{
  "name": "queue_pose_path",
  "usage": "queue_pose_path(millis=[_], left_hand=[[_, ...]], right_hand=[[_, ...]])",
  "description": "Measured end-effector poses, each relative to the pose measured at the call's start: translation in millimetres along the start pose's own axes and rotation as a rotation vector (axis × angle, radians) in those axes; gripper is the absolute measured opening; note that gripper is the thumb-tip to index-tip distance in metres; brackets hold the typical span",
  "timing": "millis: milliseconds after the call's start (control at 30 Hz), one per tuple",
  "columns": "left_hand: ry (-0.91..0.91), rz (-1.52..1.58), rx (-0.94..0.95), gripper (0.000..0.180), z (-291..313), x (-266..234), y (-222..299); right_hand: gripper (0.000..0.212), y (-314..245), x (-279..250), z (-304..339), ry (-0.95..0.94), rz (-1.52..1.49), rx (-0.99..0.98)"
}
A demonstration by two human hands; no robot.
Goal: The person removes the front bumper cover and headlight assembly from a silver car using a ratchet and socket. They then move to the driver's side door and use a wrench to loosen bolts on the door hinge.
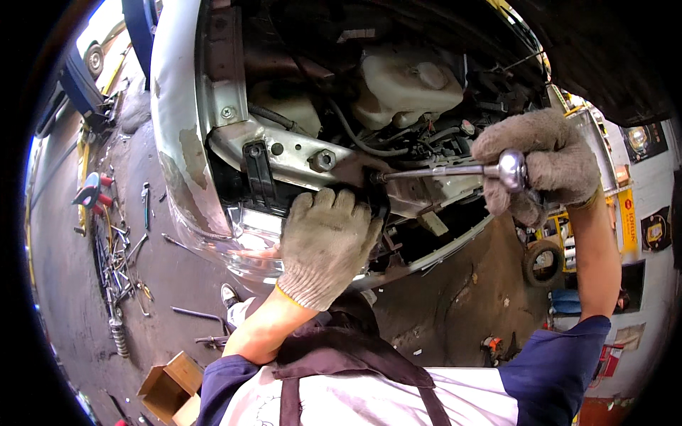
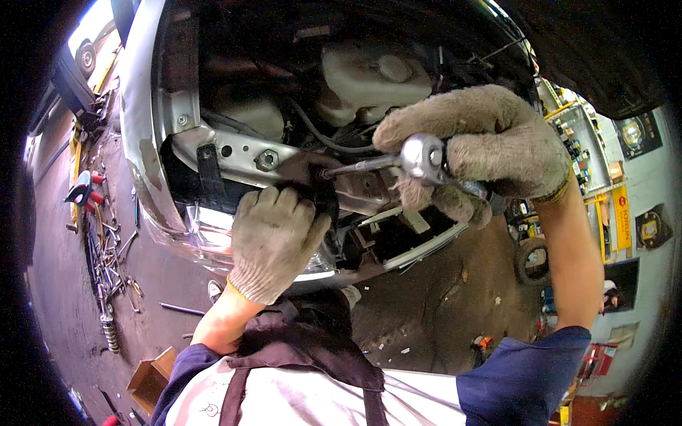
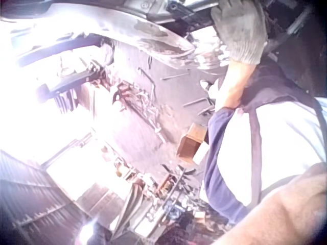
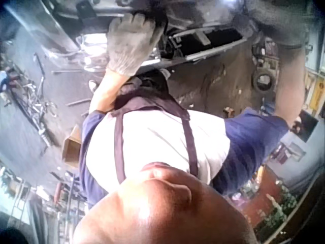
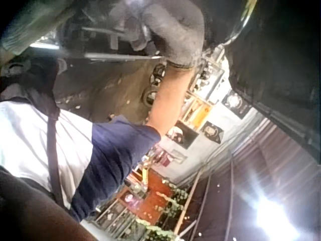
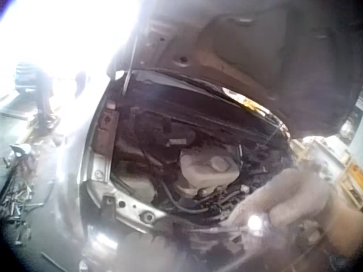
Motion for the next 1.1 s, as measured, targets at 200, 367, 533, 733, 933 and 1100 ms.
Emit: queue_pose_path(millis=[200,367,533,733,933,1100], left_hand=[[0.019,-0.009,-0.038,0.022,1.6,-0.2,-1.1],[0.000,-0.015,-0.043,0.022,0.2,-1.2,-0.6],[-0.026,0.008,-0.039,0.020,2.1,-4.2,-2.6],[0.068,0.054,-0.020,0.020,4.7,1.9,-5.3],[0.027,0.091,-0.006,0.017,6.2,1.0,-1.9],[0.032,0.044,-0.005,0.022,10.6,2.6,-10.8]], right_hand=[[0.070,-18.2,-5.3,-29.1,-0.239,0.223,0.002],[0.048,-32.7,26.5,-15.1,0.198,0.024,0.134],[0.039,-11.4,64.9,11.6,0.779,-0.258,0.139],[0.027,-34.5,77.1,-3.0,0.556,0.983,0.048],[0.039,-59.1,62.9,-28.5,0.010,1.637,-0.524],[0.043,-66.2,69.1,-32.3,0.179,1.773,-0.140]])
Point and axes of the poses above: each hand's wrist, its own z-axis away from the middle knuckle, its own x-axis out of the palm, y = z × x, the point moved 4 cm from there along -z, towards the middle knuckle
